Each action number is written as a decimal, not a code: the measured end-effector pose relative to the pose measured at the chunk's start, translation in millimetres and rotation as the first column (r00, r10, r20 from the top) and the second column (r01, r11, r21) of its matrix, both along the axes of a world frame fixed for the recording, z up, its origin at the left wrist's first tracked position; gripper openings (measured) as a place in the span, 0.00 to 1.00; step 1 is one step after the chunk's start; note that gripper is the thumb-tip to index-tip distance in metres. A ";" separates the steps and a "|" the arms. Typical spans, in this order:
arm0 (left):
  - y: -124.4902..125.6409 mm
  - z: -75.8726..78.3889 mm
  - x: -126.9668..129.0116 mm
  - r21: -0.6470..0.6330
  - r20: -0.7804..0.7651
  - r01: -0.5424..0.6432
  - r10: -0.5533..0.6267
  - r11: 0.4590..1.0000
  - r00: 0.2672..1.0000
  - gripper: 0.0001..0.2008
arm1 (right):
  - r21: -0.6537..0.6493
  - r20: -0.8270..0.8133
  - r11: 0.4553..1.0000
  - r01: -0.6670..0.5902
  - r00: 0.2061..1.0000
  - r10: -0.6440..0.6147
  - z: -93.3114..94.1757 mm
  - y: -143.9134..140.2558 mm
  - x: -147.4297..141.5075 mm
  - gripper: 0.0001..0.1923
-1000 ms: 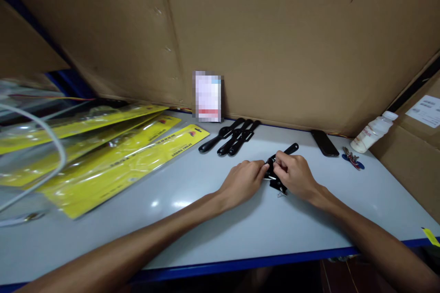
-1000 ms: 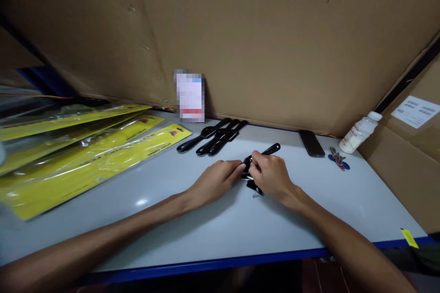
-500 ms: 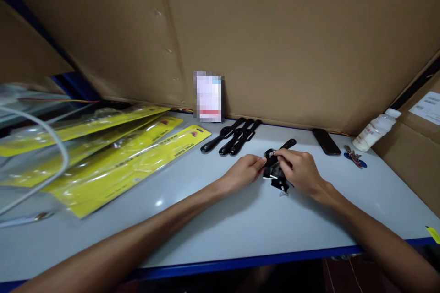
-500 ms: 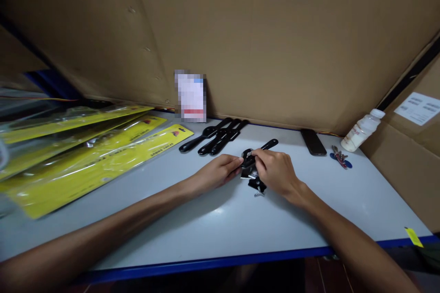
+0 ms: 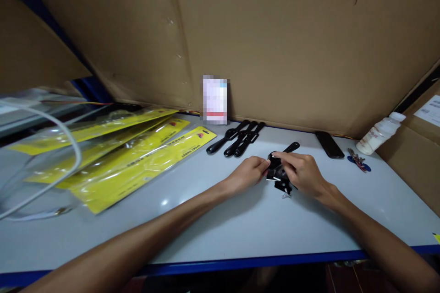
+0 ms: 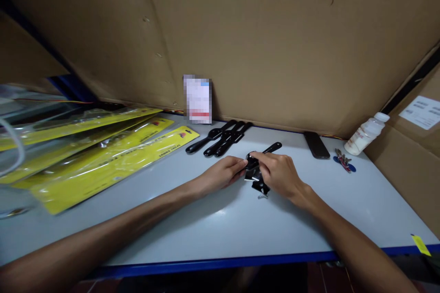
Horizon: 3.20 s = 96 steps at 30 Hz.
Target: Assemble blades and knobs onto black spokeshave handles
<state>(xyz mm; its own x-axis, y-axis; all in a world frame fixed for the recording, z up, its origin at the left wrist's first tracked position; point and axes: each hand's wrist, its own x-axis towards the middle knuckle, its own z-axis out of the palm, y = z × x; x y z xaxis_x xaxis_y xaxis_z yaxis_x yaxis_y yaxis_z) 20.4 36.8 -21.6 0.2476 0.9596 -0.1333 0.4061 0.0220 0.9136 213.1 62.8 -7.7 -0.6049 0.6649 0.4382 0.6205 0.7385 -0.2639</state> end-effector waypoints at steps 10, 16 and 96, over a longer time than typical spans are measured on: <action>1.4 -2.9 -0.1 0.009 -0.006 0.008 -0.008 1.000 1.000 0.21 | 0.030 0.005 0.999 -0.018 1.000 0.018 -1.4 1.1 0.5 0.20; 1.4 0.1 0.5 -0.005 -0.010 -0.003 0.003 1.000 1.000 0.20 | 0.054 -0.006 0.998 0.038 0.999 -0.038 -0.9 1.8 0.9 0.19; 1.7 9.3 -3.3 0.233 -0.205 -0.146 0.195 0.961 0.959 0.16 | -0.055 -0.012 0.995 0.081 0.997 -0.082 16.8 16.2 13.3 0.07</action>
<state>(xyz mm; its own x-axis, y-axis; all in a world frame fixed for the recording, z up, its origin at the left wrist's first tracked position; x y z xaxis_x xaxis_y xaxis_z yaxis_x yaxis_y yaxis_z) 17.2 38.5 -12.4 0.0654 0.9968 0.0462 0.6076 -0.0766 0.7906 226.4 78.9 9.1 -0.5416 0.7348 0.4084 0.6739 0.6699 -0.3115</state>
